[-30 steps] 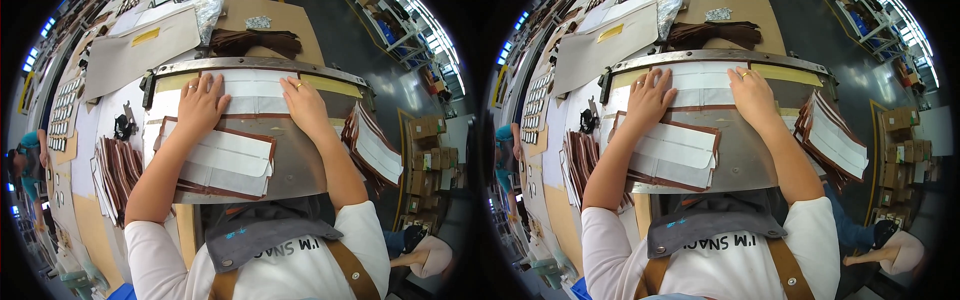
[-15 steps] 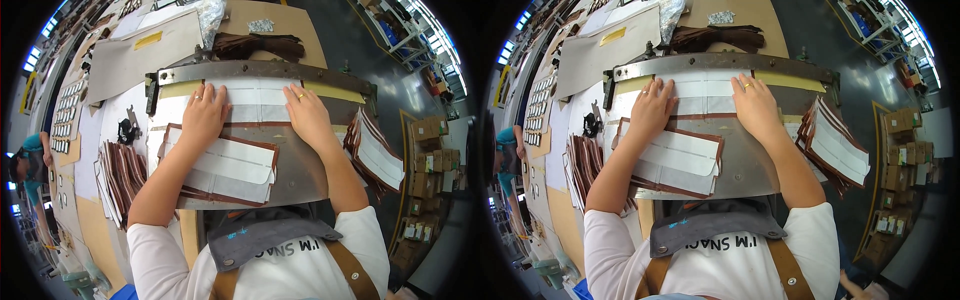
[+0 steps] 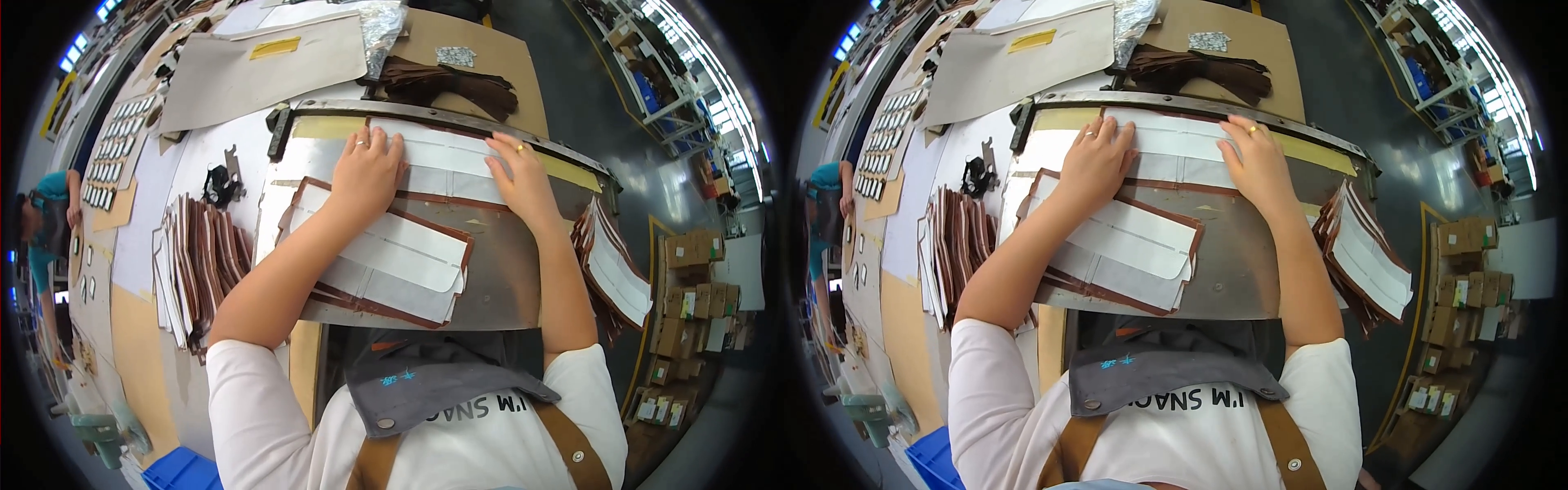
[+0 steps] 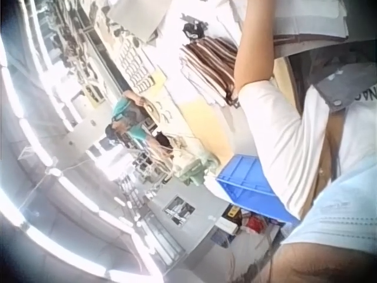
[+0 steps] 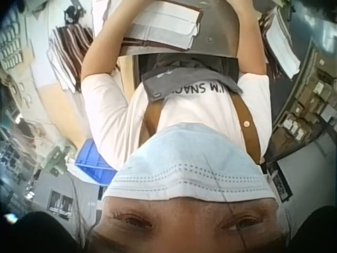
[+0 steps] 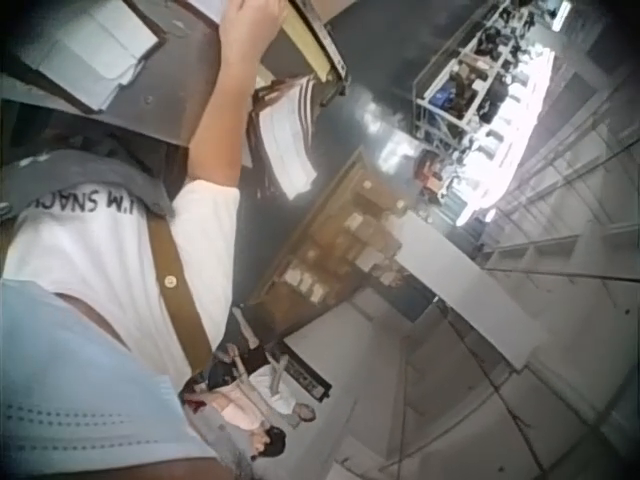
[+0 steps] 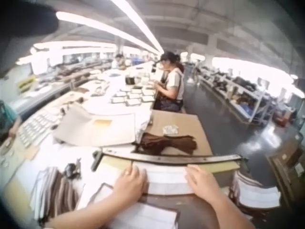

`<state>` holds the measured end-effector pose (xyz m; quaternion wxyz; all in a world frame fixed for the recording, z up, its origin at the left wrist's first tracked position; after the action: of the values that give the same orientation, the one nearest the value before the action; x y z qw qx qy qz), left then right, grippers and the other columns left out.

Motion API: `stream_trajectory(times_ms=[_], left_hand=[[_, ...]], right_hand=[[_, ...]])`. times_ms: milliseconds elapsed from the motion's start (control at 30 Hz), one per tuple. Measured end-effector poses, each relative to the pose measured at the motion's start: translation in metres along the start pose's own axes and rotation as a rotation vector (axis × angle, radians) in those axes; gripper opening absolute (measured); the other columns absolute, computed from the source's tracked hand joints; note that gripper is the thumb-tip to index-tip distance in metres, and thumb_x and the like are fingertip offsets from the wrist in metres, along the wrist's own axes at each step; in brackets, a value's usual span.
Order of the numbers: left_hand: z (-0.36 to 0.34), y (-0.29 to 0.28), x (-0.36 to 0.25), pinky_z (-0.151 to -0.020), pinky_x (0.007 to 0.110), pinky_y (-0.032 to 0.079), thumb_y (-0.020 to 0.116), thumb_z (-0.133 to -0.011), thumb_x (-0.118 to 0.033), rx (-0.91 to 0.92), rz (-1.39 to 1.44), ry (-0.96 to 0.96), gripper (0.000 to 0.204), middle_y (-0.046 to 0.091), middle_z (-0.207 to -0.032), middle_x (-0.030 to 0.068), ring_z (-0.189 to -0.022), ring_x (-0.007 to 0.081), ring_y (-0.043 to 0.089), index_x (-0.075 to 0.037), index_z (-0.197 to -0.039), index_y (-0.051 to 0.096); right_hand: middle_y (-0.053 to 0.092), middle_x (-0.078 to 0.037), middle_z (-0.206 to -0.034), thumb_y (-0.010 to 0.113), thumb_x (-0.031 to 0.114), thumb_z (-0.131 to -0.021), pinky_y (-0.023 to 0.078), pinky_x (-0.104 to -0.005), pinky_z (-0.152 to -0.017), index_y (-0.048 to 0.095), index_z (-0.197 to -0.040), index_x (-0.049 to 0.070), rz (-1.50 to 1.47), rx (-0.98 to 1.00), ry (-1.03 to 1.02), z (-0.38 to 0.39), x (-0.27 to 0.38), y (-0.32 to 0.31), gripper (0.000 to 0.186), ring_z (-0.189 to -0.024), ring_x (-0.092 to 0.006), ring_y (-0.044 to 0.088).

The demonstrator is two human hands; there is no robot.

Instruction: Aligning and folding leather lining pieces using a metal jig on a workshop table.

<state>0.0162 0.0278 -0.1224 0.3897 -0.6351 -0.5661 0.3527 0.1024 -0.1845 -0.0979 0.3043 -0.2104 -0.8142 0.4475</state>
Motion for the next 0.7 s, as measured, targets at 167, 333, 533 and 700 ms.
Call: stream_trajectory(times_ms=[167, 333, 533, 700], left_hand=[[0.002, -0.004, 0.001, -0.087, 0.037, 0.038, 0.050, -0.082, -0.018, 0.024, -0.003, -0.002, 0.031, 0.051, -0.102, 0.0160, -0.099, 0.0317, 0.049, -0.003, -0.109, 0.048], [-0.002, -0.007, 0.004, -0.083, 0.039, 0.039, 0.048, -0.081, -0.012, 0.205, 0.164, -0.079, 0.032, 0.051, -0.105, 0.0146, -0.099, 0.0292, 0.048, -0.002, -0.112, 0.046], [0.001, 0.012, 0.022, -0.082, 0.035, 0.036, 0.045, -0.077, -0.011, -0.004, -0.012, -0.057, 0.036, 0.051, -0.110, 0.0104, -0.099, 0.0252, 0.049, 0.002, -0.110, 0.048], [-0.005, 0.004, 0.013, -0.085, 0.038, 0.033, 0.044, -0.078, -0.010, 0.078, -0.061, -0.045, 0.035, 0.051, -0.113, 0.0089, -0.102, 0.0251, 0.048, 0.000, -0.111, 0.047]], right_hand=[[0.054, -0.012, -0.104, 0.054, 0.013, -0.078, 0.039, -0.0359, -0.085, 0.057, -0.099, 0.001, -0.159, -0.002, -0.232, -0.041, 0.030, 0.046, 0.024, -0.098, -0.0285, 0.049], [0.053, -0.010, -0.092, 0.053, 0.009, -0.077, 0.041, -0.0344, -0.080, 0.058, -0.098, 0.003, -0.223, 0.103, -0.288, -0.073, 0.048, 0.070, 0.022, -0.090, -0.0272, 0.049], [0.053, -0.008, -0.087, 0.054, 0.012, -0.077, 0.043, -0.0339, -0.075, 0.058, -0.092, 0.003, -0.025, 0.115, -0.355, -0.064, 0.055, 0.061, 0.018, -0.083, -0.0267, 0.049], [0.052, -0.009, -0.080, 0.060, 0.019, -0.076, 0.042, -0.0310, -0.067, 0.056, -0.085, 0.001, -0.041, 0.203, -0.059, -0.047, 0.019, 0.030, 0.020, -0.075, -0.0229, 0.049]])
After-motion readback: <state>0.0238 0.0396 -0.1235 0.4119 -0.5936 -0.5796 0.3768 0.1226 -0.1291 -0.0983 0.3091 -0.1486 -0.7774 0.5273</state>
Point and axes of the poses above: each hand's wrist, its own z-axis away from the middle knuckle, its own y-axis out of the palm, x = y × z, the point moved 1 cm from there along -z, towards the middle knuckle
